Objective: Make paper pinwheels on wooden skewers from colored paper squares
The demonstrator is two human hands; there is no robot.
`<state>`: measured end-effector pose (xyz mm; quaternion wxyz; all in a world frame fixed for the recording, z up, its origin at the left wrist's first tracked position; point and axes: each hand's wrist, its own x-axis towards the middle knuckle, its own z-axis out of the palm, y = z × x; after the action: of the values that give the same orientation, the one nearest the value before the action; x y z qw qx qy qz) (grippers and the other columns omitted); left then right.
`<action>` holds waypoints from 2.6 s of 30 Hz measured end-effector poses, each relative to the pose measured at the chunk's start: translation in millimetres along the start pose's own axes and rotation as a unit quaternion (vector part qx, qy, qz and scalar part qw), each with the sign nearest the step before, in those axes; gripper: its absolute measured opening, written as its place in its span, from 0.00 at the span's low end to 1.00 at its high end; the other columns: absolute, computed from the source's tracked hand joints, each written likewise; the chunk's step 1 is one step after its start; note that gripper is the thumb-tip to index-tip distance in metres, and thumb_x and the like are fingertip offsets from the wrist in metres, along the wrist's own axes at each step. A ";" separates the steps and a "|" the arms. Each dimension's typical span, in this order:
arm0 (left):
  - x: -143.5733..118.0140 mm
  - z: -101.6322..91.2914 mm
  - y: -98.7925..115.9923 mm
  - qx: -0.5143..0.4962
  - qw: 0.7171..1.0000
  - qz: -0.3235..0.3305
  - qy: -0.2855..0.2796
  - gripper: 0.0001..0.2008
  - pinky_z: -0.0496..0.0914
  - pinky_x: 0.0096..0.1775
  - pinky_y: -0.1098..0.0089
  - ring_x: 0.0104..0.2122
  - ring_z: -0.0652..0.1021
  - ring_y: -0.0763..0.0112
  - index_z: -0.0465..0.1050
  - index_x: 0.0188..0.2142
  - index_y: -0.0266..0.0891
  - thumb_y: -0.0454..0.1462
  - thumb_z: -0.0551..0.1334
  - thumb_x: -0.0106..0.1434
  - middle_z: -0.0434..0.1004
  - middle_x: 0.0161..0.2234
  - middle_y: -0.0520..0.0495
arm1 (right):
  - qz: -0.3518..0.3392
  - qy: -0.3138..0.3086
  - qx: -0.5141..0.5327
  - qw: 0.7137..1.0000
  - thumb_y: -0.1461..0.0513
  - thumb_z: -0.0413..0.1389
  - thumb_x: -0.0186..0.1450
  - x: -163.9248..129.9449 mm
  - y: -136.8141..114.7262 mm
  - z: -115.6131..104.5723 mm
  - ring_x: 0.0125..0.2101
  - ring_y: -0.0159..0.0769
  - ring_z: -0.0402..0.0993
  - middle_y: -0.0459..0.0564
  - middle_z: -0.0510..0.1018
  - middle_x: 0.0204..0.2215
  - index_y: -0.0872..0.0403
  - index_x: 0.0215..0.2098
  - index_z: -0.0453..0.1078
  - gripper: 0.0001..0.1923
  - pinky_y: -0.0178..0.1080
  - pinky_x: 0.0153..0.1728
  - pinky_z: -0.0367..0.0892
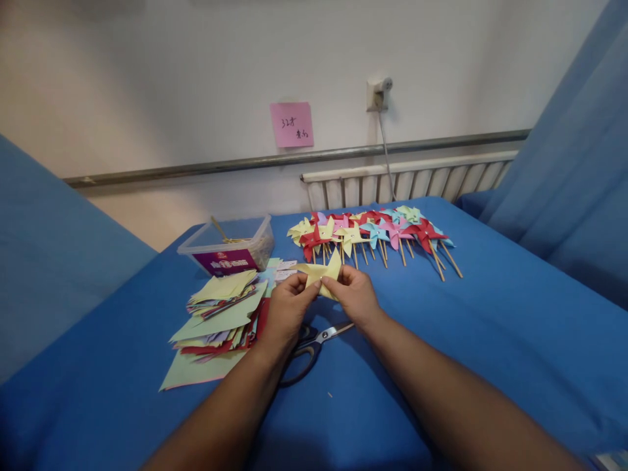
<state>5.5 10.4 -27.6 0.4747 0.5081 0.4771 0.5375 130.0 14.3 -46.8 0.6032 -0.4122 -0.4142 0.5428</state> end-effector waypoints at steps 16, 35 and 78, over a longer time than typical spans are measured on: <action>-11.1 8.2 -2.7 -0.023 0.998 0.055 -0.001 0.14 0.68 0.47 0.64 0.41 0.77 0.64 0.78 0.41 0.38 0.35 0.66 0.53 0.80 0.41 0.43 | -0.412 0.071 -0.520 0.745 0.63 0.51 0.66 -7.8 -13.7 -4.6 0.33 0.37 0.70 0.48 0.74 0.28 0.53 0.31 0.67 0.06 0.42 0.40 0.59; 6.2 -2.1 -8.4 -0.227 0.971 -0.057 0.046 0.12 0.68 0.34 0.72 0.25 0.74 0.74 0.76 0.31 0.33 0.38 0.70 0.48 0.77 0.25 0.49 | -0.367 -0.047 -0.541 0.756 0.64 0.51 0.65 -26.5 -16.2 7.0 0.40 0.41 0.71 0.52 0.75 0.39 0.52 0.48 0.69 0.14 0.45 0.41 0.62; -3.3 4.1 -24.4 -0.180 0.966 -0.186 0.012 0.10 0.66 0.25 0.70 0.20 0.74 0.69 0.79 0.27 0.33 0.36 0.68 0.42 0.77 0.22 0.45 | -0.359 0.170 -0.216 0.892 0.59 0.57 0.60 31.9 -37.6 15.1 0.41 0.39 0.72 0.52 0.75 0.39 0.53 0.38 0.71 0.09 0.43 0.41 0.68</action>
<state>10.3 9.6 -52.0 0.6444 0.3100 0.4641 0.5227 129.6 44.1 -4.7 0.7145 -0.4418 -0.5317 0.1083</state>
